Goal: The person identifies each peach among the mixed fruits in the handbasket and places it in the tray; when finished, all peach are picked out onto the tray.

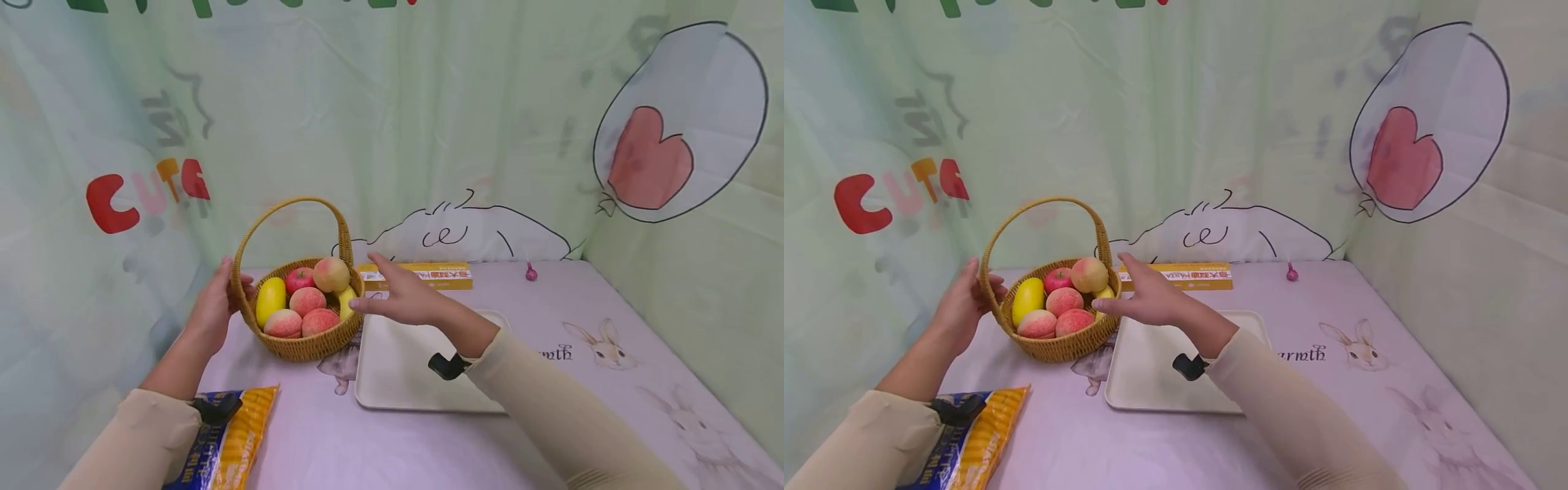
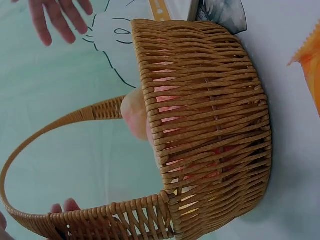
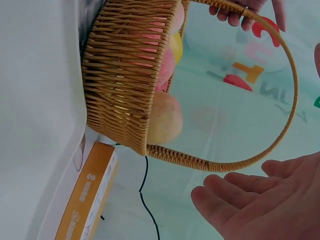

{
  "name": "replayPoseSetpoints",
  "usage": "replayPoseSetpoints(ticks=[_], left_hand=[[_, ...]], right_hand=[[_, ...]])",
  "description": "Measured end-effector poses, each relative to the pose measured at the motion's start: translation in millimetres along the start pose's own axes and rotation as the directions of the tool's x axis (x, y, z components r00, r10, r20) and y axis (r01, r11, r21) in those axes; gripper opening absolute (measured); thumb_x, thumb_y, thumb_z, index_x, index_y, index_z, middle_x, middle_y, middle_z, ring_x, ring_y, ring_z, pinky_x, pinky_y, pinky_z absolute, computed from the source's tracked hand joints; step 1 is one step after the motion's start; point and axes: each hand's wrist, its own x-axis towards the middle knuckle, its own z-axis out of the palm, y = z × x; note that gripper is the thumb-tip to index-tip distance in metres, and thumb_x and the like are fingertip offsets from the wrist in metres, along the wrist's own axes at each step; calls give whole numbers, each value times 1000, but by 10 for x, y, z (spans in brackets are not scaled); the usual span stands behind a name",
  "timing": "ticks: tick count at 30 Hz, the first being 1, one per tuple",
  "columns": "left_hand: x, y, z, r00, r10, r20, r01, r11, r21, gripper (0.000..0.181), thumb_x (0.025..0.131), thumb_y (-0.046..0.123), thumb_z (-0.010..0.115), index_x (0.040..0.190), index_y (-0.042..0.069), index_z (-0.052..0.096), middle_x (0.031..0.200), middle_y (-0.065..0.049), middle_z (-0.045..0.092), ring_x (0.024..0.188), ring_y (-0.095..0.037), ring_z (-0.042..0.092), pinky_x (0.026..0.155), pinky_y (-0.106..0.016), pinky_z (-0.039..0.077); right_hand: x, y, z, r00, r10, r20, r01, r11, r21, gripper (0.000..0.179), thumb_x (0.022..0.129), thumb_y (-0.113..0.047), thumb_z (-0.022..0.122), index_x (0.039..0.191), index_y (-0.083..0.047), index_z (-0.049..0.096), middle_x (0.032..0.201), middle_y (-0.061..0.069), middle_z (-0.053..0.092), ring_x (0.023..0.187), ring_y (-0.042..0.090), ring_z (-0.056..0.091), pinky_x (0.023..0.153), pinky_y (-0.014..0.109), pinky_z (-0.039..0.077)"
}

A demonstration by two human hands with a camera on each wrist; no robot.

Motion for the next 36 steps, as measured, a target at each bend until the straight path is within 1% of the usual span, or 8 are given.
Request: replayPoseSetpoints(ticks=[3,7,12,17,20,25,32,36], left_hand=[[-27,-12,5,1000,-3,2,3,1000,-18,63,105,68,32,109,11,58,90,5,63,98,-16,58,97,-25,41],[-48,-23,21,1000,-18,-1,18,1000,-16,63,104,68,35,106,10,58,91,4,61,97,-17,57,95,-23,42],[-52,-31,28,1000,-29,3,29,999,-41,64,104,68,39,101,7,57,86,5,59,93,-17,56,92,-23,43],[-67,-51,8,999,-30,25,32,995,-95,60,103,67,43,93,9,58,83,3,60,89,-17,56,90,-26,44],[-91,-70,-20,999,-39,30,42,994,-104,59,103,67,43,95,10,56,83,3,59,88,-17,54,90,-27,44],[-163,-102,-62,998,-45,49,49,997,-63,61,102,70,39,106,10,48,87,3,56,93,-20,51,92,-29,42],[-267,-117,-82,998,-42,54,44,998,-38,60,103,69,35,109,11,45,86,3,55,95,-23,50,91,-31,42],[-279,-110,-85,998,-34,59,36,999,-32,59,104,69,36,110,11,44,88,2,55,96,-23,49,93,-32,40]], right_hand=[[118,-57,26,1000,4,1,-4,1000,0,107,89,-67,68,167,-19,12,172,7,24,157,31,27,121,58,32],[247,-101,73,1000,0,-18,0,1000,-23,105,90,-65,69,167,-16,16,170,10,27,156,33,29,121,57,33],[363,-123,139,999,0,-33,0,1000,11,96,92,-60,69,164,-16,24,166,14,36,152,34,37,118,57,37],[487,-134,203,1000,10,-26,-10,1000,14,97,93,-58,69,165,-12,23,166,15,36,152,34,38,119,55,37],[582,-171,255,1000,18,-2,-18,1000,-8,99,93,-57,69,164,-7,22,166,16,35,153,34,36,121,52,35],[764,-248,364,997,53,52,-48,994,-96,99,93,-56,68,163,-3,23,167,16,34,154,33,33,123,48,32],[937,-310,507,993,81,85,-64,980,-187,98,92,-49,72,163,-4,22,167,17,33,154,35,33,120,50,36],[1032,-330,562,991,100,89,-75,965,-250,98,91,-46,73,163,-3,22,166,18,33,152,36,35,118,49,40]])
